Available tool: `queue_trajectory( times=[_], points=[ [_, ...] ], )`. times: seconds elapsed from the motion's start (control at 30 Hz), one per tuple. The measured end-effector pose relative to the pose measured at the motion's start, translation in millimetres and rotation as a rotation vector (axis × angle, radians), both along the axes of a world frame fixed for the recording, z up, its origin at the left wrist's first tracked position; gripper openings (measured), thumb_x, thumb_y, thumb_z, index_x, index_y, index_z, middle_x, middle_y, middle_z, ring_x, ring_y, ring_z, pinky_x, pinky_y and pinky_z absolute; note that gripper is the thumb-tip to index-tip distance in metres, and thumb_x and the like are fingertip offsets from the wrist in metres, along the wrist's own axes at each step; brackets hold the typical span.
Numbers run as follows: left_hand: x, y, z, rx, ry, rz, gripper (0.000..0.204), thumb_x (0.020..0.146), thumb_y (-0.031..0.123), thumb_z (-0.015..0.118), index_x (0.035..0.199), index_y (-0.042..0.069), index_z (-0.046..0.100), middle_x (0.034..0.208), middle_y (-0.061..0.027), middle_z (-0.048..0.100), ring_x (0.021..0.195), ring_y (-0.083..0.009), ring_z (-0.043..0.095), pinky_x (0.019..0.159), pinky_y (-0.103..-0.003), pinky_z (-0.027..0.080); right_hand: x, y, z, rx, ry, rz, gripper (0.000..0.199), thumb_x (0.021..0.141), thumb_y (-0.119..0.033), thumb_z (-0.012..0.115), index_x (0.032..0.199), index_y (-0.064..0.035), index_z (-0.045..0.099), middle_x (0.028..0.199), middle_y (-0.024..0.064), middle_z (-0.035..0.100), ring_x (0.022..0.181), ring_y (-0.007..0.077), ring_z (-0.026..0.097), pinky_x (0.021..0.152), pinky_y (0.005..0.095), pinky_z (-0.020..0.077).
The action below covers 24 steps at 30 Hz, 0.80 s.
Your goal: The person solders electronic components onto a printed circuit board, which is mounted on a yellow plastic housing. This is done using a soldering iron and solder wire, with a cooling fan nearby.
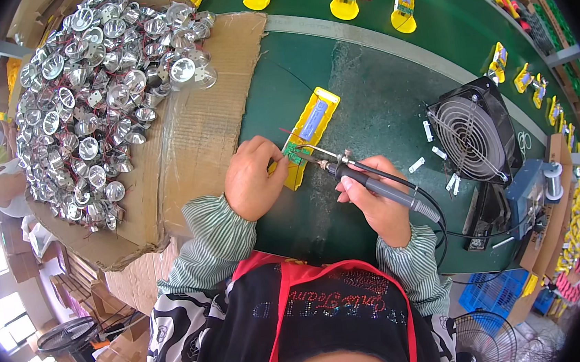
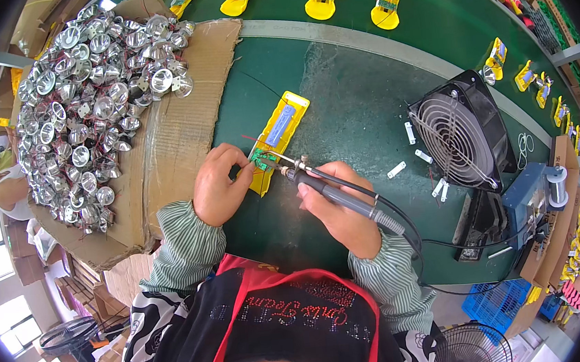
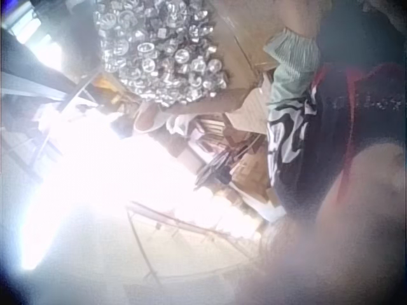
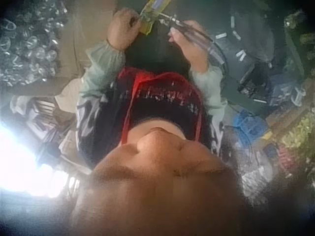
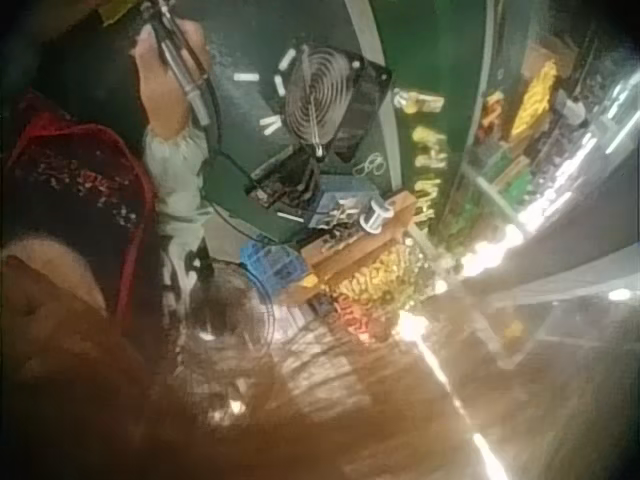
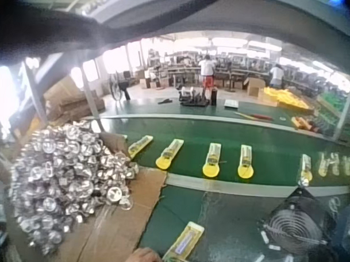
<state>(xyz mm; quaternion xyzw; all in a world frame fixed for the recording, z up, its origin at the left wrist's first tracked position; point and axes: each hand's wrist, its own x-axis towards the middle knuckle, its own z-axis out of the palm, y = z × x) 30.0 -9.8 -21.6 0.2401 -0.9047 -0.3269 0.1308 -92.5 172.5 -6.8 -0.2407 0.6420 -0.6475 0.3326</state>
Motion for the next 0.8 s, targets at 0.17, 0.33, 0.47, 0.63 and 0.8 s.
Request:
queue_trajectory(
  times=[0.17,0.33,0.47,0.63,0.8],
  points=[
    [-1.6,-1.4,1.9,-0.005,-0.014,-0.018,0.009,0.076,0.007,0.063,0.077,0.001,0.056,0.082,-0.0127,0.056,0.081,-0.032,0.054,0.071,-0.04,0.044,-0.4,-1.5,-2.1,0.002,0.012,0.008,0.016,0.081,-0.003,0.066,0.092,0.0044,0.057,0.076,0.0082,0.066,0.064,0.0103,0.064,0.058,0.023,0.0515],
    [-0.9,-3.1,2.0,-0.01,-0.025,-0.028,0.01,0.077,0.008,0.063,0.076,0.002,0.056,0.082,-0.0124,0.056,0.082,-0.032,0.054,0.071,-0.04,0.043,-4.8,-0.3,-3.9,0.002,0.127,0.096,0.014,0.085,0.0,0.06,0.095,0.0056,0.053,0.079,0.0135,0.066,0.066,0.0147,0.065,0.06,0.0254,0.0543],
    [-1.8,-3.6,2.6,-0.012,-0.033,-0.035,0.01,0.077,0.009,0.063,0.076,0.002,0.057,0.082,-0.0123,0.055,0.082,-0.0317,0.054,0.071,-0.04,0.043,-1.4,1.7,-2.6,-0.03,0.038,0.021,0.015,0.082,-0.002,0.066,0.092,0.0045,0.056,0.076,0.0094,0.067,0.065,0.011,0.064,0.058,0.0235,0.0518],
    [-1.6,-3.9,4.4,-0.014,-0.066,-0.029,0.01,0.077,0.011,0.064,0.077,0.003,0.058,0.082,-0.0123,0.055,0.083,-0.0318,0.054,0.071,-0.04,0.043,-3.1,7.4,6.3,-0.084,0.015,-0.03,0.016,0.083,-0.001,0.064,0.095,0.0056,0.055,0.079,0.0115,0.067,0.067,0.0135,0.066,0.061,0.025,0.0535],
    [-1.1,-2.5,4.4,-0.027,-0.06,-0.028,0.011,0.077,0.012,0.064,0.077,0.003,0.058,0.082,-0.0124,0.055,0.083,-0.0316,0.054,0.072,-0.04,0.044,-4.5,16.8,11.1,-0.068,0.032,-0.049,0.016,0.084,0.0,0.063,0.095,0.0062,0.054,0.079,0.013,0.067,0.068,0.0145,0.066,0.061,0.0256,0.054]
  ],
)
